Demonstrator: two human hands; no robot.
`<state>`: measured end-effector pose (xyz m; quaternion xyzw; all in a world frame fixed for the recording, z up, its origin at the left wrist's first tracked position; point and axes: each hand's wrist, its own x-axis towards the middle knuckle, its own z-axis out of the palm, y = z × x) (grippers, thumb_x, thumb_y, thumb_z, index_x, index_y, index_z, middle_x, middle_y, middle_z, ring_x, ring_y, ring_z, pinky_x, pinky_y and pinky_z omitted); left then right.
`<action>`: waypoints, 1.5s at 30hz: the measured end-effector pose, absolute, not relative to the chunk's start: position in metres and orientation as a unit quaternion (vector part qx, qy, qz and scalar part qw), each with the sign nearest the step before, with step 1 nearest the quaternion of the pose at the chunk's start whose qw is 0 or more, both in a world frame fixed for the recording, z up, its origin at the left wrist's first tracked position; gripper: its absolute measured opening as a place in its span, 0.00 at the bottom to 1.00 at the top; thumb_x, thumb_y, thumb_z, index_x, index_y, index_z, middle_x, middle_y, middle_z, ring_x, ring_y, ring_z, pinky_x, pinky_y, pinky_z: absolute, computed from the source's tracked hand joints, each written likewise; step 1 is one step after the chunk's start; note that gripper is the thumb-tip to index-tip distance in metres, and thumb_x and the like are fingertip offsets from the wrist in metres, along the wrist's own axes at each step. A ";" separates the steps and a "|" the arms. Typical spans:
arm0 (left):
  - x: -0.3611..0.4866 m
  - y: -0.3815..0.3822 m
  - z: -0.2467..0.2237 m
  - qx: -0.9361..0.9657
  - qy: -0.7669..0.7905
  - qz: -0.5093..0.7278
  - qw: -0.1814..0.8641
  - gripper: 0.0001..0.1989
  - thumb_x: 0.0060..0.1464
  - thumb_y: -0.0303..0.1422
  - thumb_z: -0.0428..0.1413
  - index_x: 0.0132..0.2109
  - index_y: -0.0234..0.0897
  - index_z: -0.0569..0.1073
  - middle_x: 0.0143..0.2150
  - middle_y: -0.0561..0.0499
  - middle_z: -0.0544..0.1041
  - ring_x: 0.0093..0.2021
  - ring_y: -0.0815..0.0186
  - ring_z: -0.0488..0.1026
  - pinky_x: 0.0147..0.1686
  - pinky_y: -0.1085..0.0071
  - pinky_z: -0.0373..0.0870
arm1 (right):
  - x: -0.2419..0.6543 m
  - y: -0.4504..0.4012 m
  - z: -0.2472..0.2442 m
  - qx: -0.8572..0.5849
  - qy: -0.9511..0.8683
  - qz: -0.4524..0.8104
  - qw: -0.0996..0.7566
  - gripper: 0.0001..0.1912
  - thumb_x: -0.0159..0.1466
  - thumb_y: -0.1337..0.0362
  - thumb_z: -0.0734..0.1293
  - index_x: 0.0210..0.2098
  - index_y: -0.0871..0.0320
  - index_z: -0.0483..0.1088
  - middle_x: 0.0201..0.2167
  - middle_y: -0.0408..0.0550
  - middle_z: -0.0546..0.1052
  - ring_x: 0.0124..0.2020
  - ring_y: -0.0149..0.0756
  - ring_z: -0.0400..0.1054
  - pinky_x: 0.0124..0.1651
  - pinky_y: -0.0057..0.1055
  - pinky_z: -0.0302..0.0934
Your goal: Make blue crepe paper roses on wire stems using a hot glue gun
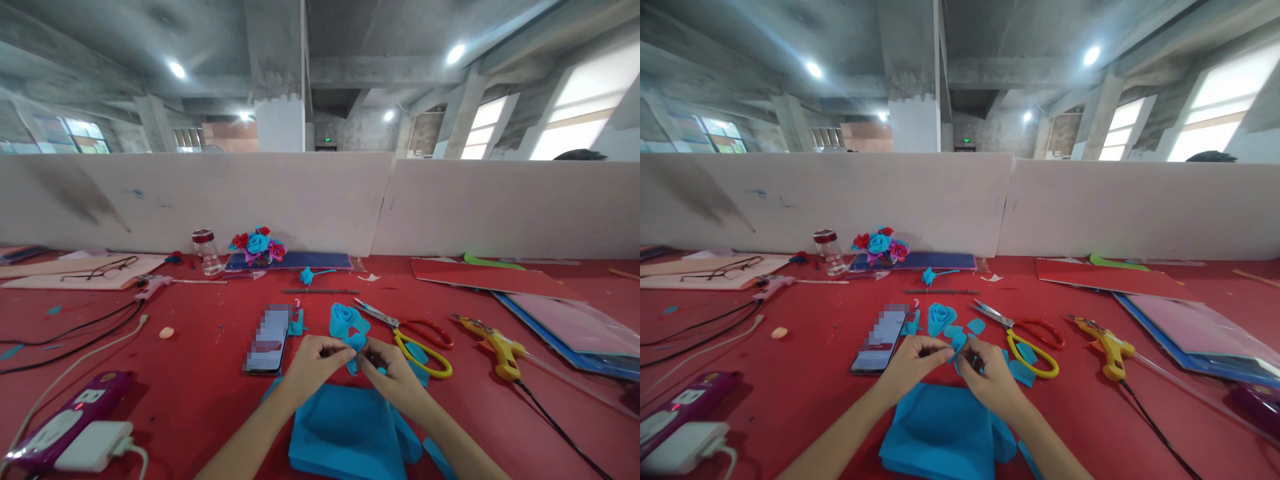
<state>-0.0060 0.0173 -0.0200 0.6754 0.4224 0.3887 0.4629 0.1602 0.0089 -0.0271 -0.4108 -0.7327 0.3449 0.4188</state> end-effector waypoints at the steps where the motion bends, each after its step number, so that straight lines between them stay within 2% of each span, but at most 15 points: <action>1: -0.006 0.017 -0.020 0.676 0.418 0.390 0.466 0.16 0.49 0.41 0.54 0.30 0.32 0.78 0.21 0.53 0.68 0.24 0.70 0.58 0.26 0.74 0.56 | 0.160 0.009 -0.026 -0.411 -0.733 0.344 0.418 0.08 0.58 0.65 0.60 0.23 0.59 0.63 0.19 0.40 0.63 0.21 0.27 0.55 0.25 0.25 0.52; 8: -0.005 0.016 -0.018 0.680 0.426 0.389 0.452 0.17 0.49 0.42 0.54 0.28 0.32 0.77 0.19 0.56 0.61 0.23 0.71 0.54 0.24 0.75 0.52 | 0.161 0.009 -0.029 -0.415 -0.736 0.339 0.414 0.08 0.58 0.65 0.60 0.23 0.59 0.63 0.18 0.40 0.64 0.21 0.28 0.55 0.25 0.25 0.53; 13: -0.005 0.014 -0.014 0.685 0.404 0.396 0.458 0.16 0.51 0.40 0.51 0.24 0.33 0.73 0.20 0.56 0.58 0.24 0.71 0.53 0.24 0.75 0.51 | 0.162 0.010 -0.031 -0.413 -0.735 0.341 0.415 0.09 0.59 0.63 0.60 0.23 0.58 0.64 0.19 0.41 0.64 0.21 0.28 0.56 0.25 0.25 0.53; 18: -0.005 0.014 -0.013 0.684 0.394 0.405 0.462 0.17 0.52 0.38 0.49 0.19 0.33 0.66 0.20 0.57 0.51 0.23 0.72 0.47 0.22 0.74 0.45 | 0.162 0.010 -0.030 -0.410 -0.727 0.362 0.415 0.11 0.60 0.61 0.60 0.23 0.58 0.62 0.18 0.40 0.63 0.20 0.28 0.56 0.25 0.26 0.52; 20: -0.004 0.015 -0.015 0.685 0.393 0.404 0.462 0.16 0.51 0.37 0.50 0.19 0.33 0.67 0.19 0.57 0.51 0.23 0.72 0.48 0.22 0.74 0.46 | 0.163 0.010 -0.030 -0.413 -0.722 0.371 0.413 0.12 0.60 0.59 0.59 0.23 0.58 0.62 0.18 0.40 0.63 0.20 0.28 0.56 0.25 0.26 0.52; 29: -0.003 0.018 -0.023 0.659 0.424 0.402 0.474 0.11 0.46 0.37 0.54 0.26 0.32 0.75 0.21 0.54 0.68 0.23 0.70 0.60 0.26 0.75 0.56 | 0.159 0.008 -0.029 -0.410 -0.720 0.380 0.412 0.13 0.60 0.56 0.60 0.23 0.58 0.61 0.17 0.38 0.61 0.19 0.26 0.53 0.23 0.25 0.50; 37: -0.004 0.019 -0.023 0.664 0.415 0.397 0.479 0.15 0.50 0.38 0.51 0.24 0.31 0.71 0.19 0.56 0.60 0.23 0.72 0.54 0.23 0.75 0.52 | 0.159 0.007 -0.026 -0.415 -0.720 0.379 0.407 0.13 0.59 0.57 0.61 0.23 0.58 0.59 0.18 0.38 0.60 0.19 0.26 0.52 0.23 0.25 0.49; 45: -0.003 0.019 -0.024 0.676 0.414 0.387 0.471 0.12 0.48 0.35 0.52 0.24 0.32 0.73 0.19 0.56 0.61 0.22 0.73 0.53 0.22 0.76 0.51 | 0.159 0.009 -0.030 -0.413 -0.718 0.376 0.415 0.13 0.59 0.57 0.61 0.23 0.58 0.59 0.17 0.38 0.60 0.19 0.26 0.52 0.23 0.24 0.50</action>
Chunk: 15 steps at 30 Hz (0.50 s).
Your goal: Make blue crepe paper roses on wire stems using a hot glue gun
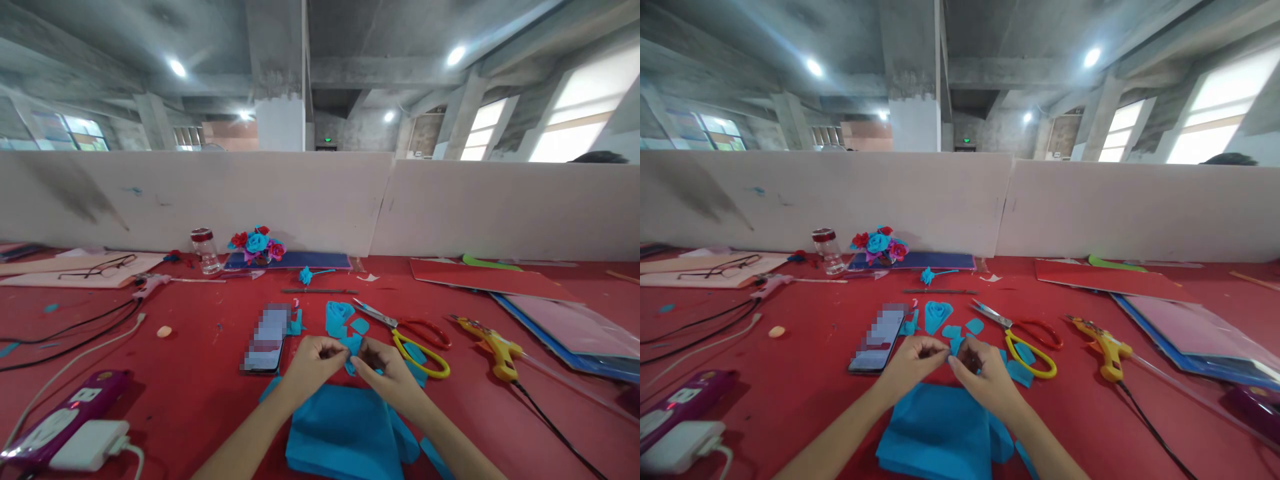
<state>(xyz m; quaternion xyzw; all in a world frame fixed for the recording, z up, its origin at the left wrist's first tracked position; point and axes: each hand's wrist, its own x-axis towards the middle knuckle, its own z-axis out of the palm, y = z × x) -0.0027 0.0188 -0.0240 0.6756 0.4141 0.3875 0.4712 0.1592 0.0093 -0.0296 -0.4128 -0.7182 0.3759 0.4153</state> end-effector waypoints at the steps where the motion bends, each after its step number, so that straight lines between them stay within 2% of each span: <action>1: -0.003 0.019 -0.024 0.674 0.418 0.388 0.469 0.12 0.48 0.35 0.52 0.25 0.32 0.73 0.19 0.56 0.63 0.22 0.72 0.54 0.22 0.76 0.52 | 0.160 0.010 -0.031 -0.412 -0.720 0.371 0.418 0.13 0.59 0.57 0.61 0.23 0.58 0.60 0.18 0.38 0.61 0.20 0.26 0.53 0.23 0.24 0.51; 7: -0.001 0.020 -0.024 0.664 0.430 0.398 0.465 0.12 0.47 0.36 0.54 0.26 0.31 0.75 0.20 0.54 0.66 0.22 0.72 0.58 0.23 0.76 0.54 | 0.162 0.012 -0.034 -0.409 -0.726 0.349 0.429 0.13 0.60 0.58 0.60 0.24 0.59 0.64 0.21 0.43 0.68 0.24 0.30 0.60 0.28 0.26 0.57; 15: -0.006 0.022 -0.023 0.617 0.506 0.452 0.399 0.13 0.47 0.39 0.53 0.28 0.32 0.75 0.18 0.55 0.64 0.21 0.71 0.60 0.23 0.75 0.58 | 0.166 0.017 -0.038 -0.448 -0.711 0.330 0.429 0.15 0.60 0.56 0.59 0.22 0.58 0.60 0.17 0.41 0.64 0.21 0.30 0.60 0.26 0.27 0.54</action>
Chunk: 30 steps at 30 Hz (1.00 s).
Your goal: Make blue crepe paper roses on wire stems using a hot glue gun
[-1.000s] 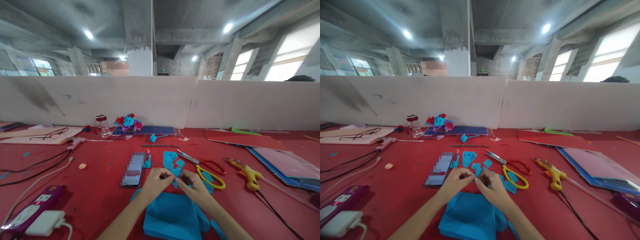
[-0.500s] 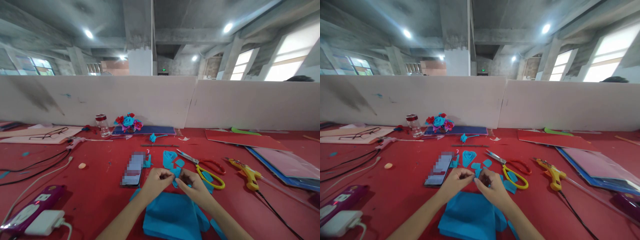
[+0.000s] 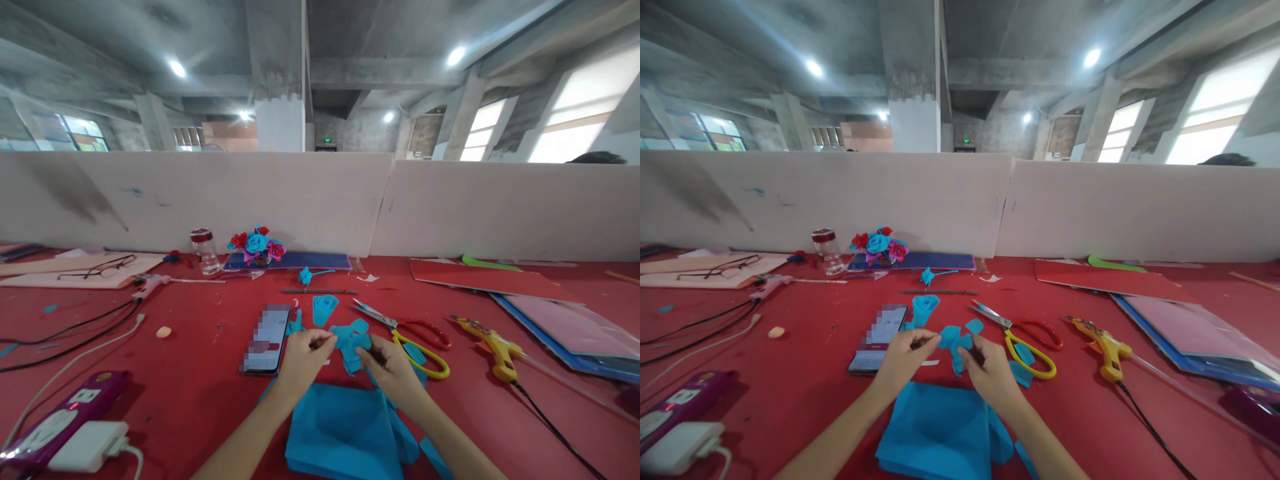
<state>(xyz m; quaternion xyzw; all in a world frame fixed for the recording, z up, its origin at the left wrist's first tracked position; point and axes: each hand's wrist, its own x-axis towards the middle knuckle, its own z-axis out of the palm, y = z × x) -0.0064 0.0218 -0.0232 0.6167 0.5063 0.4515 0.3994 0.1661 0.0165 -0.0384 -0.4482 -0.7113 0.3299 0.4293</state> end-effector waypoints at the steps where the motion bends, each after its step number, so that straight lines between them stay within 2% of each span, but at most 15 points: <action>1: -0.007 0.023 -0.024 0.623 0.516 0.448 0.382 0.13 0.47 0.39 0.53 0.27 0.32 0.76 0.17 0.55 0.64 0.21 0.70 0.60 0.22 0.75 0.59 | 0.167 0.017 -0.038 -0.461 -0.703 0.322 0.436 0.15 0.60 0.56 0.60 0.22 0.58 0.60 0.17 0.41 0.64 0.20 0.30 0.59 0.26 0.27 0.54; 6: -0.008 0.027 -0.031 0.661 0.526 0.415 0.338 0.13 0.46 0.37 0.53 0.26 0.33 0.77 0.17 0.54 0.67 0.20 0.69 0.62 0.22 0.74 0.58 | 0.168 0.018 -0.034 -0.458 -0.670 0.352 0.467 0.14 0.59 0.54 0.62 0.24 0.58 0.61 0.18 0.39 0.62 0.20 0.28 0.57 0.25 0.26 0.53; 10: -0.007 0.025 -0.032 0.631 0.495 0.436 0.407 0.17 0.49 0.43 0.51 0.33 0.35 0.78 0.19 0.54 0.69 0.22 0.68 0.63 0.22 0.74 0.58 | 0.167 0.018 -0.032 -0.430 -0.674 0.401 0.448 0.14 0.59 0.55 0.63 0.25 0.59 0.62 0.19 0.38 0.62 0.21 0.26 0.55 0.24 0.24 0.52; 13: -0.006 0.024 -0.029 0.578 0.486 0.445 0.481 0.21 0.49 0.48 0.51 0.38 0.35 0.78 0.17 0.57 0.63 0.18 0.72 0.56 0.19 0.76 0.54 | 0.168 0.020 -0.035 -0.419 -0.685 0.422 0.421 0.14 0.57 0.54 0.64 0.24 0.59 0.63 0.18 0.38 0.62 0.21 0.27 0.55 0.25 0.24 0.52; 16: -0.007 0.023 -0.026 0.562 0.481 0.430 0.518 0.21 0.46 0.48 0.55 0.39 0.35 0.77 0.18 0.58 0.62 0.17 0.76 0.50 0.17 0.78 0.50 | 0.169 0.021 -0.039 -0.411 -0.704 0.420 0.400 0.16 0.57 0.53 0.64 0.24 0.60 0.64 0.19 0.39 0.63 0.22 0.28 0.56 0.27 0.25 0.54; 20: -0.007 0.024 -0.026 0.578 0.468 0.434 0.508 0.18 0.43 0.44 0.59 0.36 0.34 0.77 0.18 0.58 0.62 0.19 0.75 0.55 0.20 0.77 0.54 | 0.168 0.020 -0.040 -0.405 -0.725 0.403 0.384 0.16 0.58 0.53 0.63 0.25 0.60 0.66 0.19 0.40 0.65 0.22 0.28 0.57 0.27 0.26 0.54; 25: -0.007 0.024 -0.027 0.591 0.447 0.449 0.500 0.14 0.44 0.42 0.58 0.29 0.32 0.76 0.22 0.53 0.70 0.24 0.71 0.62 0.26 0.75 0.60 | 0.168 0.020 -0.039 -0.411 -0.728 0.383 0.393 0.16 0.59 0.53 0.62 0.24 0.60 0.66 0.20 0.42 0.66 0.23 0.29 0.59 0.28 0.26 0.55; 30: -0.007 0.022 -0.023 0.602 0.445 0.440 0.495 0.15 0.47 0.42 0.55 0.28 0.32 0.76 0.21 0.53 0.70 0.24 0.69 0.64 0.28 0.74 0.61 | 0.169 0.020 -0.035 -0.421 -0.686 0.398 0.440 0.17 0.58 0.52 0.62 0.21 0.58 0.60 0.17 0.38 0.58 0.20 0.26 0.52 0.23 0.25 0.50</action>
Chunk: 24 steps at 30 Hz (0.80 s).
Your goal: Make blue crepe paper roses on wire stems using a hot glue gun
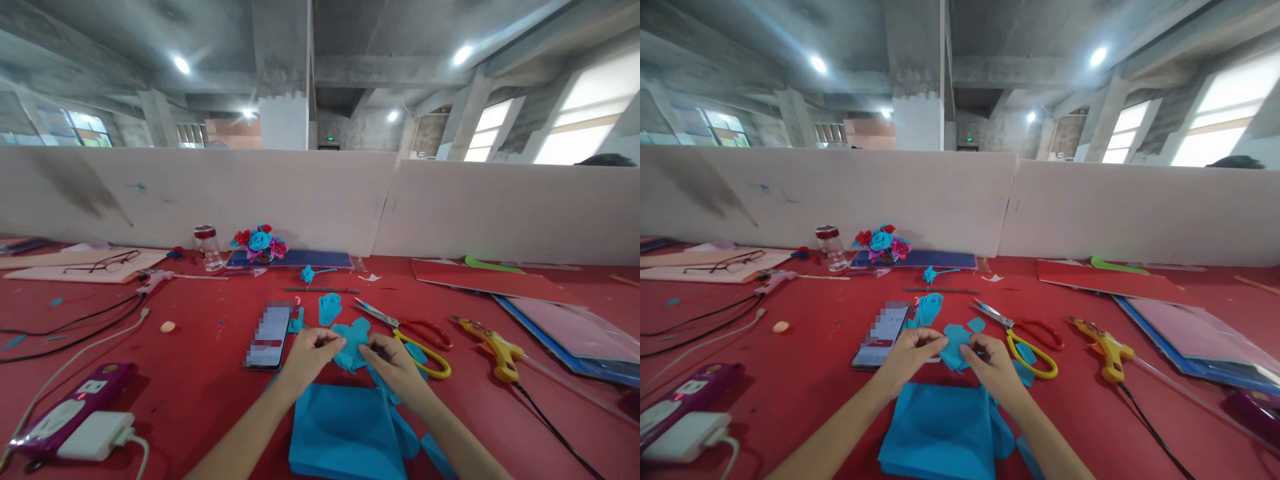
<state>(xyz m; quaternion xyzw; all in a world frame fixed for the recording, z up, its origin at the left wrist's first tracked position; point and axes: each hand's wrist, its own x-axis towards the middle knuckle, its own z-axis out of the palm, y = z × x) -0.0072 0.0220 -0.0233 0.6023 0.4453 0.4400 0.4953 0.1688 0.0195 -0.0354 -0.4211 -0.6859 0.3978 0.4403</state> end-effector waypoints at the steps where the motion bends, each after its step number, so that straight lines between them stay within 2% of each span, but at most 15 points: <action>1: -0.007 0.022 -0.023 0.605 0.447 0.438 0.493 0.15 0.47 0.41 0.55 0.28 0.32 0.76 0.21 0.53 0.70 0.24 0.69 0.63 0.28 0.73 0.61 | 0.169 0.019 -0.034 -0.425 -0.674 0.405 0.448 0.18 0.58 0.51 0.62 0.21 0.58 0.60 0.17 0.37 0.57 0.19 0.25 0.50 0.22 0.24 0.49; 4: -0.006 0.021 -0.021 0.609 0.444 0.438 0.490 0.14 0.46 0.40 0.56 0.28 0.32 0.75 0.21 0.54 0.68 0.24 0.70 0.62 0.27 0.74 0.60 | 0.169 0.020 -0.033 -0.431 -0.657 0.419 0.456 0.18 0.57 0.50 0.62 0.22 0.58 0.60 0.17 0.37 0.55 0.19 0.25 0.48 0.20 0.24 0.46; 9: -0.006 0.018 -0.017 0.624 0.438 0.442 0.473 0.13 0.46 0.39 0.56 0.24 0.32 0.73 0.18 0.57 0.60 0.21 0.73 0.54 0.22 0.76 0.52 | 0.167 0.019 -0.031 -0.413 -0.666 0.424 0.454 0.18 0.57 0.50 0.63 0.22 0.58 0.61 0.18 0.37 0.57 0.20 0.25 0.50 0.23 0.24 0.49; 12: -0.007 0.017 -0.016 0.627 0.437 0.447 0.465 0.14 0.47 0.40 0.55 0.24 0.32 0.72 0.18 0.57 0.59 0.21 0.73 0.53 0.22 0.76 0.51 | 0.165 0.013 -0.028 -0.386 -0.653 0.463 0.459 0.16 0.58 0.50 0.63 0.34 0.57 0.64 0.23 0.39 0.62 0.23 0.27 0.57 0.26 0.24 0.54; 14: -0.007 0.017 -0.017 0.623 0.433 0.453 0.469 0.14 0.48 0.40 0.55 0.25 0.32 0.72 0.19 0.57 0.60 0.22 0.73 0.54 0.22 0.75 0.52 | 0.163 0.007 -0.027 -0.361 -0.657 0.521 0.408 0.19 0.59 0.48 0.60 0.42 0.55 0.62 0.26 0.41 0.64 0.25 0.28 0.60 0.26 0.25 0.56; 16: -0.007 0.018 -0.018 0.620 0.432 0.458 0.469 0.15 0.47 0.41 0.55 0.25 0.32 0.72 0.19 0.57 0.60 0.22 0.73 0.55 0.22 0.75 0.52 | 0.161 0.005 -0.027 -0.361 -0.680 0.540 0.340 0.19 0.58 0.47 0.60 0.38 0.56 0.64 0.23 0.40 0.64 0.22 0.28 0.58 0.23 0.24 0.54; 18: -0.007 0.019 -0.018 0.614 0.438 0.461 0.468 0.15 0.47 0.42 0.56 0.25 0.33 0.72 0.18 0.57 0.60 0.21 0.72 0.55 0.21 0.75 0.52 | 0.161 0.006 -0.026 -0.387 -0.717 0.490 0.311 0.18 0.59 0.48 0.60 0.28 0.57 0.65 0.19 0.38 0.60 0.19 0.26 0.53 0.22 0.24 0.50; 20: -0.008 0.020 -0.017 0.600 0.450 0.465 0.471 0.15 0.46 0.42 0.56 0.24 0.33 0.71 0.18 0.57 0.59 0.21 0.73 0.54 0.21 0.76 0.52 | 0.165 0.009 -0.023 -0.413 -0.739 0.432 0.312 0.21 0.60 0.48 0.58 0.22 0.58 0.63 0.16 0.37 0.56 0.18 0.25 0.49 0.21 0.24 0.47; 24: -0.011 0.021 -0.013 0.571 0.466 0.485 0.471 0.16 0.45 0.43 0.56 0.24 0.34 0.71 0.18 0.58 0.58 0.21 0.73 0.53 0.20 0.76 0.53 | 0.194 0.002 -0.017 -0.477 -0.690 0.385 0.385 0.21 0.61 0.47 0.56 0.21 0.56 0.60 0.16 0.37 0.54 0.17 0.26 0.47 0.19 0.24 0.45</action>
